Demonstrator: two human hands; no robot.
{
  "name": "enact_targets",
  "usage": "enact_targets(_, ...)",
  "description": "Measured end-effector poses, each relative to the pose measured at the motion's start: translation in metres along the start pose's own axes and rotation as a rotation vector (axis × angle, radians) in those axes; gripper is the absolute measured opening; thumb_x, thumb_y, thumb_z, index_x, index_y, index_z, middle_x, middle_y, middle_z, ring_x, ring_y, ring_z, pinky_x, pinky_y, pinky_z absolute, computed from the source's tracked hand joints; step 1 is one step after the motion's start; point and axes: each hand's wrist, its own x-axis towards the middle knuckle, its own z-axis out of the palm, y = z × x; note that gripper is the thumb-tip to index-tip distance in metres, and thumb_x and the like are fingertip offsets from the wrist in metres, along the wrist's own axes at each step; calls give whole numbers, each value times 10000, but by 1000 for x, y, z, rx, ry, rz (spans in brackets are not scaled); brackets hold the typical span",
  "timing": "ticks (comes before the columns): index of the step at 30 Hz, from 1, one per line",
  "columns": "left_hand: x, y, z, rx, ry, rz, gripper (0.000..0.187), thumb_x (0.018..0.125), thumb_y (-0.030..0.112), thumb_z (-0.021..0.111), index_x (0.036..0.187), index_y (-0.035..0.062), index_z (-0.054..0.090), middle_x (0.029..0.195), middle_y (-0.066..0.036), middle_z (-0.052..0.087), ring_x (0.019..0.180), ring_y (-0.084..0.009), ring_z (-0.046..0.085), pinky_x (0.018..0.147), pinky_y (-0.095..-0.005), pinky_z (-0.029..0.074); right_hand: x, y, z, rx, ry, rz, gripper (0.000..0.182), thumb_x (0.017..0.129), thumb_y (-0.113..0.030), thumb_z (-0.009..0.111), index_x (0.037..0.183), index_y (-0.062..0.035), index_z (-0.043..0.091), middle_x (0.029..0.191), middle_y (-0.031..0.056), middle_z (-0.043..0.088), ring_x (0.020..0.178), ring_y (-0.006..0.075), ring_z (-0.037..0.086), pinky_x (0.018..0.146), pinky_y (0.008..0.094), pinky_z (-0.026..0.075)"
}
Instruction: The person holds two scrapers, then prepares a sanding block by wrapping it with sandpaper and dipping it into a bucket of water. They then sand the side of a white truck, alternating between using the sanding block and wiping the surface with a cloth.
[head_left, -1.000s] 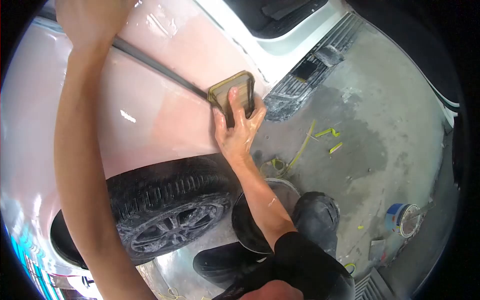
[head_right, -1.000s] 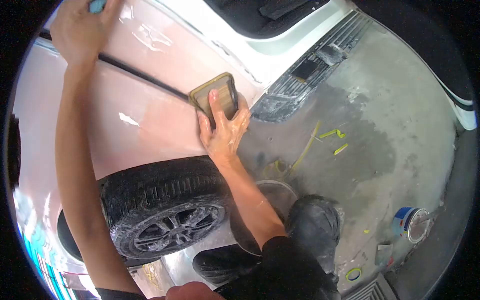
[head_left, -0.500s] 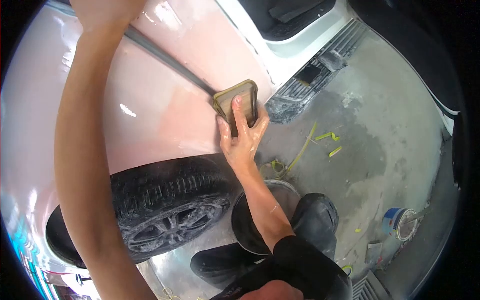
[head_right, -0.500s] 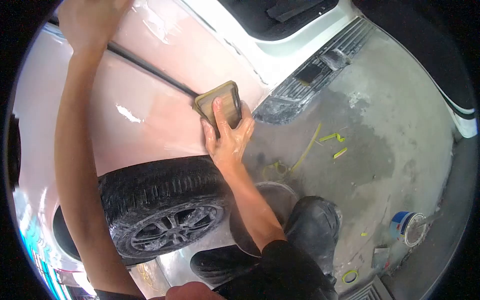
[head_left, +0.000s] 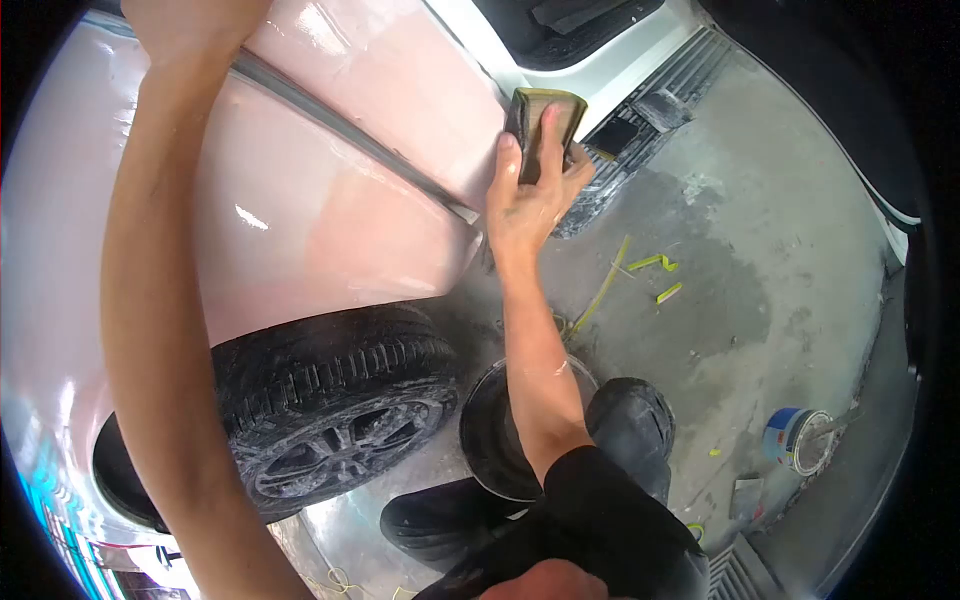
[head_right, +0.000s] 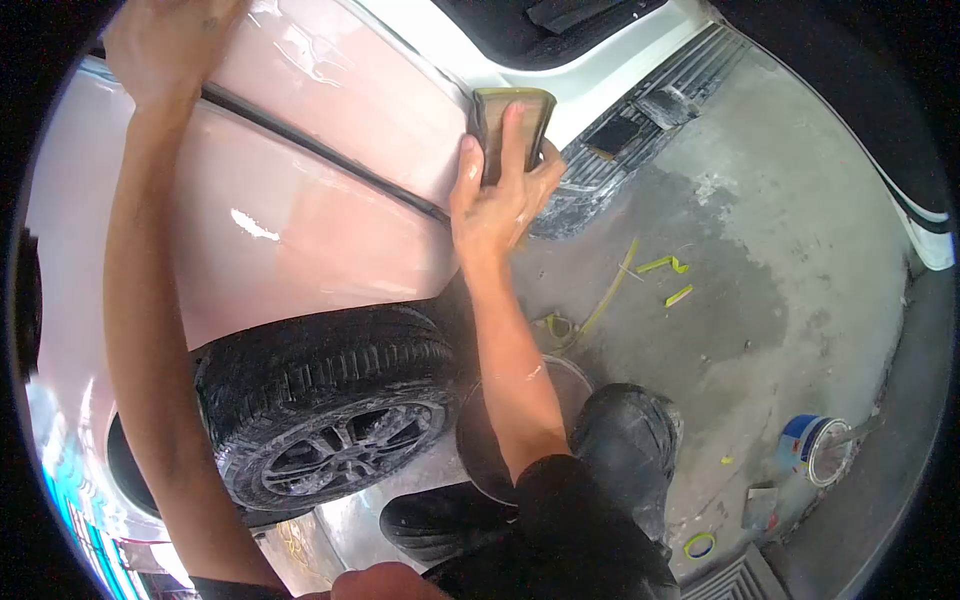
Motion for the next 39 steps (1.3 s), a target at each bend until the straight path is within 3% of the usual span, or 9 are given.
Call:
enact_targets(6, -27, -34, 53, -397, -12, -205, 251, 761, 138, 782, 659, 139, 552, 753, -57, 556, 776, -259, 562, 736, -391, 404, -60, 1, -7, -59, -106, -197, 618, 914, -264, 756, 1504, -170, 600, 1291, 359, 480, 1188, 505, 495, 1068, 577, 401)
enact_targets(8, 7, 4, -4, 4, -30, 13, 256, 759, 138, 782, 654, 141, 549, 750, -57, 555, 770, -249, 555, 734, -391, 400, -24, 2, -4, 2, -48, -135, 646, 906, -238, 763, 1518, -148, 574, 1267, 344, 483, 1180, 492, 502, 1045, 567, 416)
enact_targets(17, 5, 5, 1, 24, -14, -27, 269, 763, 135, 789, 655, 155, 544, 739, -36, 547, 753, -207, 527, 728, -371, 396, -55, -8, -14, -114, -161, -185, 608, 904, -255, 763, 1487, -166, 613, 1324, 345, 471, 1191, 508, 491, 1055, 576, 407)
enact_targets(20, -1, -3, 13, -89, 58, -7, 276, 778, 136, 784, 651, 154, 539, 732, -39, 545, 738, -206, 513, 722, -361, 395, -11, -8, -5, -15, -74, -63, 639, 902, -242, 760, 1507, -138, 583, 1298, 342, 475, 1180, 485, 497, 1016, 561, 420)
enact_targets(24, -55, -67, 94, -714, 95, -314, 276, 779, 133, 786, 651, 152, 542, 731, -38, 552, 739, -206, 524, 715, -361, 394, -46, -14, -5, -53, -94, -78, 651, 909, -226, 761, 1524, -139, 565, 1302, 349, 474, 1166, 484, 496, 1042, 538, 411)
enact_targets(29, 12, 10, -8, -5, -25, 16, 260, 755, 119, 791, 659, 134, 550, 749, -60, 560, 758, -249, 549, 730, -388, 395, -32, 0, -8, -21, -102, -114, 639, 914, -229, 758, 1520, -147, 572, 1295, 351, 472, 1176, 495, 498, 1054, 542, 411)
enact_targets(32, 7, 12, -1, -63, 110, 40, 244, 747, 117, 792, 672, 122, 560, 761, -75, 560, 767, -276, 553, 744, -403, 393, -11, -5, -5, 8, -47, 7, 635, 922, -262, 749, 1519, -143, 570, 1270, 357, 474, 1149, 505, 497, 1025, 560, 416)
enact_targets(35, 9, -16, -6, 1, -137, 69, 241, 849, 388, 841, 765, 176, 764, 798, 19, 712, 722, -239, 682, 623, -360, 521, -51, -11, -9, -63, -120, -74, 625, 930, -279, 737, 1522, -170, 571, 1283, 362, 475, 1150, 511, 500, 1019, 572, 417)
enact_targets(39, 8, -15, -4, -3, -133, 77, 247, 850, 392, 839, 766, 173, 763, 795, 14, 709, 729, -245, 684, 626, -371, 522, -37, 0, -11, -88, -107, -179, 632, 935, -269, 719, 1536, -167, 553, 1287, 364, 475, 1159, 494, 512, 1022, 560, 422)
